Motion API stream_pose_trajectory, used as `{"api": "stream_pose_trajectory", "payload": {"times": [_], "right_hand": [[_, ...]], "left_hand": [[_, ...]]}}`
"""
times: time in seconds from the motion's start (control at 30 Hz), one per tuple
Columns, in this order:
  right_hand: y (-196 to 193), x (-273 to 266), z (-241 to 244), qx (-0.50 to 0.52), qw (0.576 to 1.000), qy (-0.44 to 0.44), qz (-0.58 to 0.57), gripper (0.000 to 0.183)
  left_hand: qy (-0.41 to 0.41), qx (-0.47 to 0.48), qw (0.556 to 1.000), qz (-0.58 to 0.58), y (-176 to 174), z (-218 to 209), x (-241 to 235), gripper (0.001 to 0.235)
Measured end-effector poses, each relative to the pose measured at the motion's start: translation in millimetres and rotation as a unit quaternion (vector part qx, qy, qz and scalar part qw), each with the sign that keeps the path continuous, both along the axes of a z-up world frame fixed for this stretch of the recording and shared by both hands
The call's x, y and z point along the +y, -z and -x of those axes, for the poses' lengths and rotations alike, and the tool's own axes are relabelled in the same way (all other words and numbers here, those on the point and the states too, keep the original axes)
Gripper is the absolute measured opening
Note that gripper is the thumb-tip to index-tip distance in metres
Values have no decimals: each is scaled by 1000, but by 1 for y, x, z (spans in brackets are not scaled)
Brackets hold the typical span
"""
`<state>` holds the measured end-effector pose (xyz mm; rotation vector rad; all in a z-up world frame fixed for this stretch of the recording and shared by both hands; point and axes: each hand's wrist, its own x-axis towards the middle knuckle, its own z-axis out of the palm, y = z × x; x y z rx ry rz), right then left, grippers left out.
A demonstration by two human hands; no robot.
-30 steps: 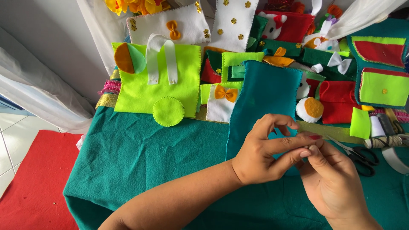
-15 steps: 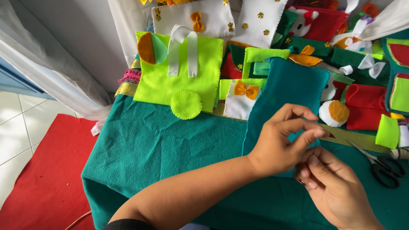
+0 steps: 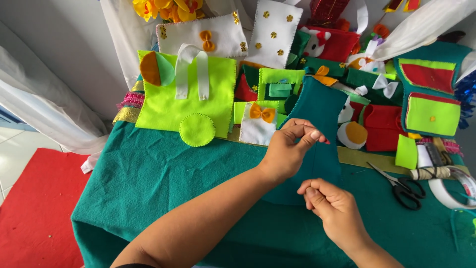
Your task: Hand-sewing and assembling felt craft items using a needle, thread, and scissors.
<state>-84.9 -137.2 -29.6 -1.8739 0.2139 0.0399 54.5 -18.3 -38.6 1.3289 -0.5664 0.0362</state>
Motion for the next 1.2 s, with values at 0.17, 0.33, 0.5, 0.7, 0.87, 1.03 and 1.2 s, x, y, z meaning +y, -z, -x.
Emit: {"api": "stream_pose_trajectory", "payload": {"times": [0.17,0.33,0.5,0.7,0.87,1.03,1.2], "right_hand": [[-4,0,-1,-27,999,-20,40,25],[-24,-8,0,32,981,-51,187,28],[-44,-8,1,114,969,-26,217,39],[-37,-28,3,-64,948,-32,310,39],[-30,-37,-5,-83,938,-15,335,39],[-17,-32,-9,-242,879,-16,411,54],[-24,-31,-24,-228,883,-27,408,50]], "left_hand": [[-14,21,999,-33,13,-9,-4,21],[29,224,974,-28,19,-15,-4,24],[75,310,946,49,23,-28,-4,22],[92,345,931,70,9,-26,5,23],[102,383,913,93,12,-32,7,22],[100,378,916,86,19,-35,3,20],[69,379,919,87,13,-28,3,23]]}}
